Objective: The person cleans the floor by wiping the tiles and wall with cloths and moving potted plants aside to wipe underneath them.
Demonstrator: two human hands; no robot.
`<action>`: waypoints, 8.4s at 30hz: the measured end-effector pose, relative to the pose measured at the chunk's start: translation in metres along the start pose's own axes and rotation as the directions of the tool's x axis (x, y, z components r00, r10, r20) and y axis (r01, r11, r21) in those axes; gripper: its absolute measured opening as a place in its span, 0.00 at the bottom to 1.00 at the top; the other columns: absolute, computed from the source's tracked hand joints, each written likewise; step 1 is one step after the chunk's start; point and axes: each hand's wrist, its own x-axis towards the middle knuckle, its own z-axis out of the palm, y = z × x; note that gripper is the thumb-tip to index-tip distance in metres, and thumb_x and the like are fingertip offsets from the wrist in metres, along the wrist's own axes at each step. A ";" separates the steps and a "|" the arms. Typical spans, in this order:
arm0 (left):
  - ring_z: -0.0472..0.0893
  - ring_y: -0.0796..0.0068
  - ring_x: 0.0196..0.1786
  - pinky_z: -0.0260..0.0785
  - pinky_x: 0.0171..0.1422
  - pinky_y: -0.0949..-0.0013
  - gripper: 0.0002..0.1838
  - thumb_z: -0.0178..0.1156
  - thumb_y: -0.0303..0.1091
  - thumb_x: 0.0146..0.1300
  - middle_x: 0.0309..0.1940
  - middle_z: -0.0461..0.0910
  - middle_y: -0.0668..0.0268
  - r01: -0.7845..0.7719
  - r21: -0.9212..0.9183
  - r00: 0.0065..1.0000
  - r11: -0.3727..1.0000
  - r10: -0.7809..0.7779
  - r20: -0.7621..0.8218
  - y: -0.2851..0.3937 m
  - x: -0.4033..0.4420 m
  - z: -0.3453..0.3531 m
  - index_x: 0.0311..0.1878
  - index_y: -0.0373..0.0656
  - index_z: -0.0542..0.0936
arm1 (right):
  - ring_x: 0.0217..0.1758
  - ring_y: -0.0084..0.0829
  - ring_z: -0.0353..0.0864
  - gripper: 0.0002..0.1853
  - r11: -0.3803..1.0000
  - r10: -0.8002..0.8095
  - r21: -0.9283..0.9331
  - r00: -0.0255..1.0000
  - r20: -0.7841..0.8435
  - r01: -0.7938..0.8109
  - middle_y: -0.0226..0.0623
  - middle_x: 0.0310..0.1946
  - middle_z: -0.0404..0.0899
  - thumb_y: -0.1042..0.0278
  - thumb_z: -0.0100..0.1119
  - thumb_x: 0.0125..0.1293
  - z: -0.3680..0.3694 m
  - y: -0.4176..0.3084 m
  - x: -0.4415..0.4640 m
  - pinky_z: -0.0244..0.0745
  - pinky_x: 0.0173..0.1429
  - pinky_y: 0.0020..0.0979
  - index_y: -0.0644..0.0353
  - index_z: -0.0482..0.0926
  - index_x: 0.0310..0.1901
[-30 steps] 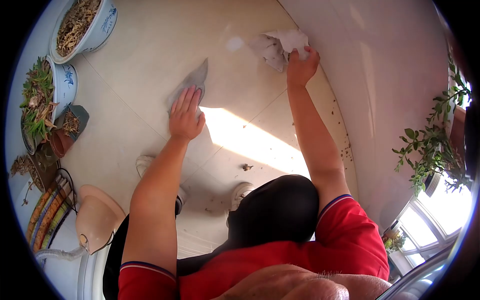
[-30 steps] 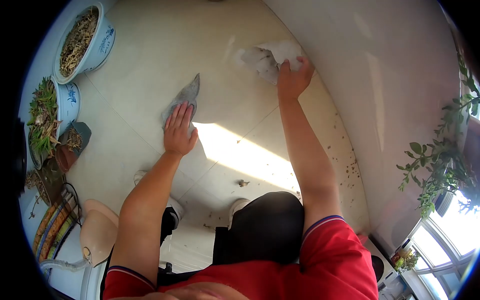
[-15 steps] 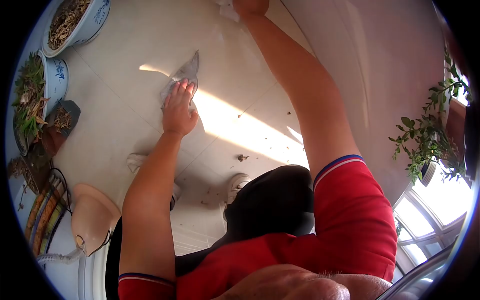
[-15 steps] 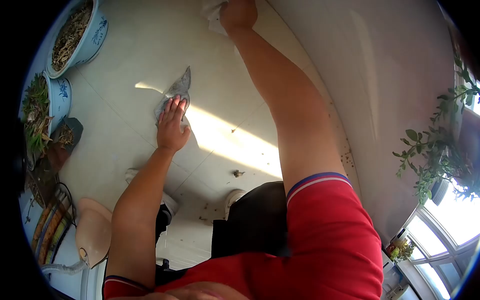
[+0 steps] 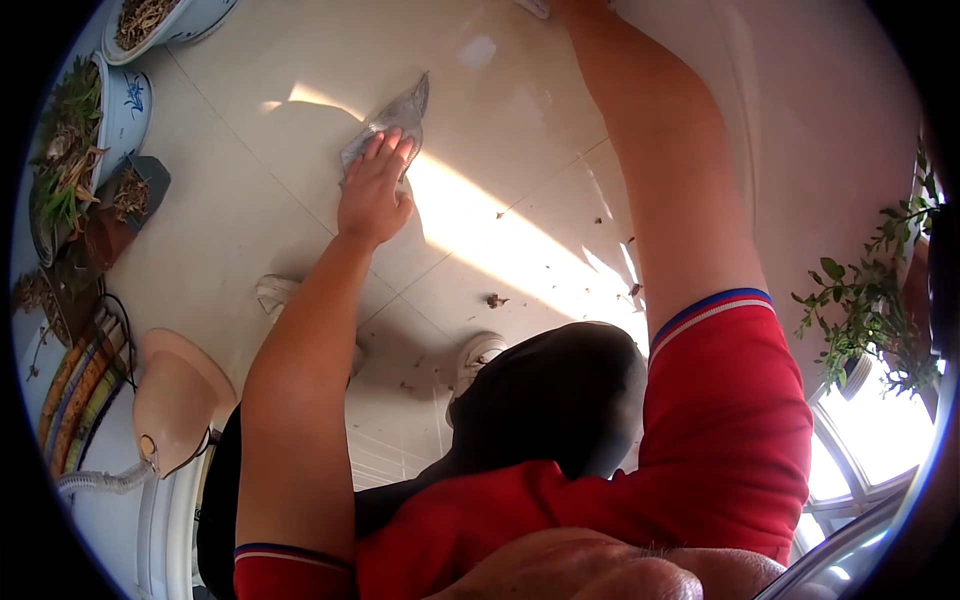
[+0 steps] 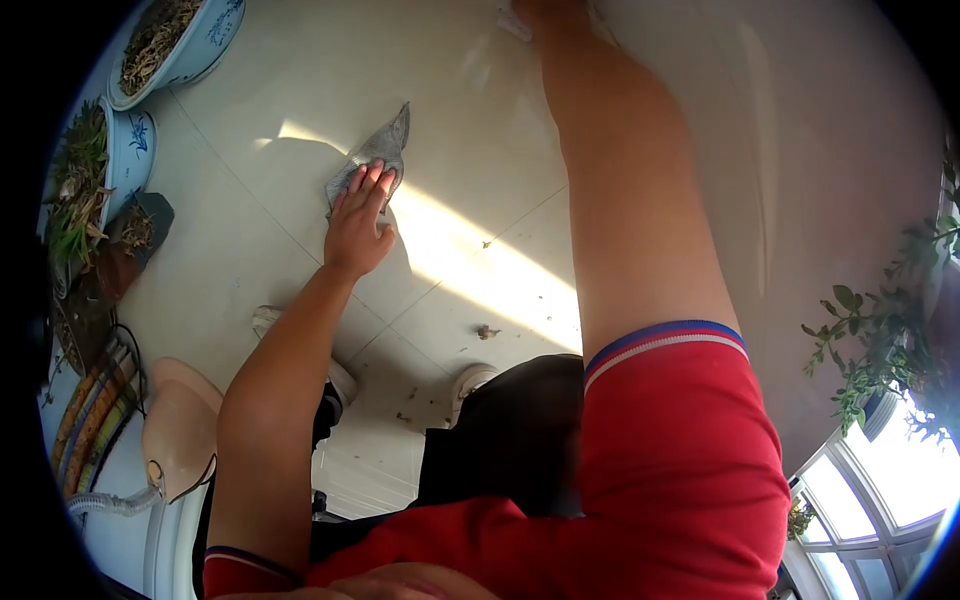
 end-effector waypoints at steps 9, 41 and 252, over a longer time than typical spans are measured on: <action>0.54 0.61 0.83 0.50 0.82 0.48 0.40 0.58 0.30 0.57 0.81 0.56 0.67 0.010 -0.043 0.999 0.999 -0.008 0.047 -0.002 0.000 -0.007 0.76 0.53 0.64 | 0.58 0.53 0.82 0.28 0.865 0.194 -0.482 0.979 0.064 -0.140 0.53 0.56 0.83 0.54 0.56 0.60 -0.031 0.258 -0.165 0.77 0.61 0.45 0.61 0.81 0.57; 0.83 0.51 0.53 0.75 0.58 0.57 0.16 0.53 0.28 0.66 0.49 0.85 0.52 0.486 -0.113 0.873 0.867 -0.487 0.023 -0.033 -0.114 -0.050 0.53 0.44 0.85 | 0.79 0.40 0.61 0.33 0.354 -0.906 -0.101 0.368 0.211 0.930 0.29 0.77 0.62 0.62 0.67 0.59 0.124 0.142 -0.273 0.63 0.73 0.47 0.37 0.73 0.69; 0.87 0.54 0.48 0.83 0.51 0.50 0.16 0.54 0.32 0.75 0.51 0.82 0.48 0.330 -0.929 0.745 -0.171 -0.557 0.367 -0.363 -0.141 -0.231 0.59 0.34 0.70 | 0.46 0.45 0.85 0.26 0.380 -0.203 0.466 0.420 0.885 -0.799 0.55 0.53 0.79 0.62 0.38 0.76 0.114 -0.109 -0.479 0.85 0.49 0.41 0.72 0.64 0.67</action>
